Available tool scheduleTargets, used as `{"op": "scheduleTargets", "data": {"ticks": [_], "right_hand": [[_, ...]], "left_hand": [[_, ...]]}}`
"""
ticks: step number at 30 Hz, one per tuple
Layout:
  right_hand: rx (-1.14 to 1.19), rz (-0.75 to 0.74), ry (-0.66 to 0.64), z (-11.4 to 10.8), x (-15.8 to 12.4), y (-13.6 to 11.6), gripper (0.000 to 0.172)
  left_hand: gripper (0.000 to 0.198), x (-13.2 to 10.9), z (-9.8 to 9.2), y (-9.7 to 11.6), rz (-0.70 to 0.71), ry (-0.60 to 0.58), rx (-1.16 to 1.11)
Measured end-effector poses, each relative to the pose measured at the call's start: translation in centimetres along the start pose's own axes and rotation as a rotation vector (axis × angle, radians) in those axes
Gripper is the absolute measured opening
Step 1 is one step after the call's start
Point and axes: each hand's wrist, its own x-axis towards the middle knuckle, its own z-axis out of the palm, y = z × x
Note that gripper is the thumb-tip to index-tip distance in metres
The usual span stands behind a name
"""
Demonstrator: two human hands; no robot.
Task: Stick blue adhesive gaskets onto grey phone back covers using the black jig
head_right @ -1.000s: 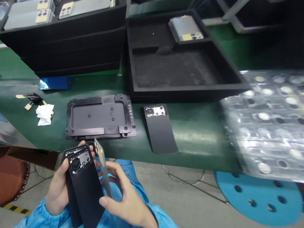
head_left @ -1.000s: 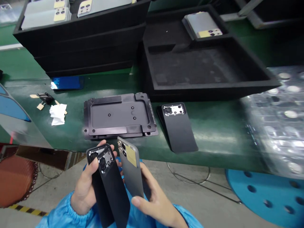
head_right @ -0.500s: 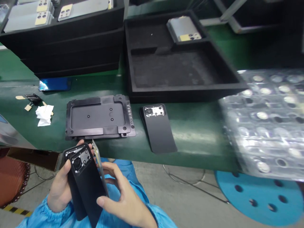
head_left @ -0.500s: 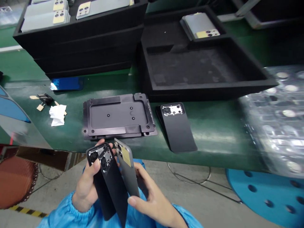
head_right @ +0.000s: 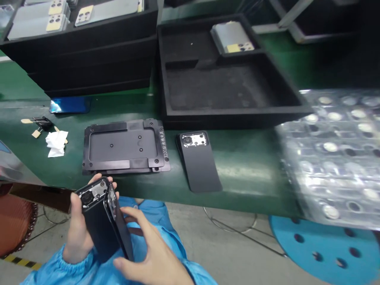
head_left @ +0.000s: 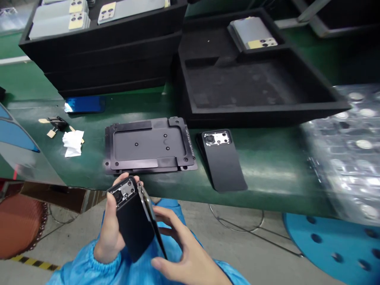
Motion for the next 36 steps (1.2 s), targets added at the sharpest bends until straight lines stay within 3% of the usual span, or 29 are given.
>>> {"op": "scheduleTargets", "data": {"ticks": [4, 10, 13, 20, 28, 36], "right_hand": [[0.124, -0.104, -0.042, -1.0, -0.8, -0.1, 0.078], [0.268, -0.201, 0.041, -0.9, -1.1, 0.5, 0.079], [0.286, -0.208, 0.073, -0.9, -1.0, 0.8, 0.079], [0.306, -0.170, 0.031, -0.8, -0.6, 0.8, 0.081], [0.308, -0.167, 0.010, -0.6, -0.2, 0.3, 0.076], [0.282, -0.168, 0.008, -0.7, 0.0, 0.4, 0.075]], "left_hand": [[0.053, 0.3, 0.5, 1.1, -0.140, -0.083, -0.182], [0.063, 1.0, 0.4, 2.1, -0.427, -0.175, -0.309], [0.055, 1.3, 0.1, 2.1, -0.518, -0.229, -0.358], [0.046, 1.5, -0.2, 2.2, -0.627, -0.243, -0.417], [0.074, 1.5, 0.2, 2.5, -0.689, -0.156, -0.479], [0.048, 1.8, -0.4, 2.6, -0.752, -0.300, -0.520]]}}
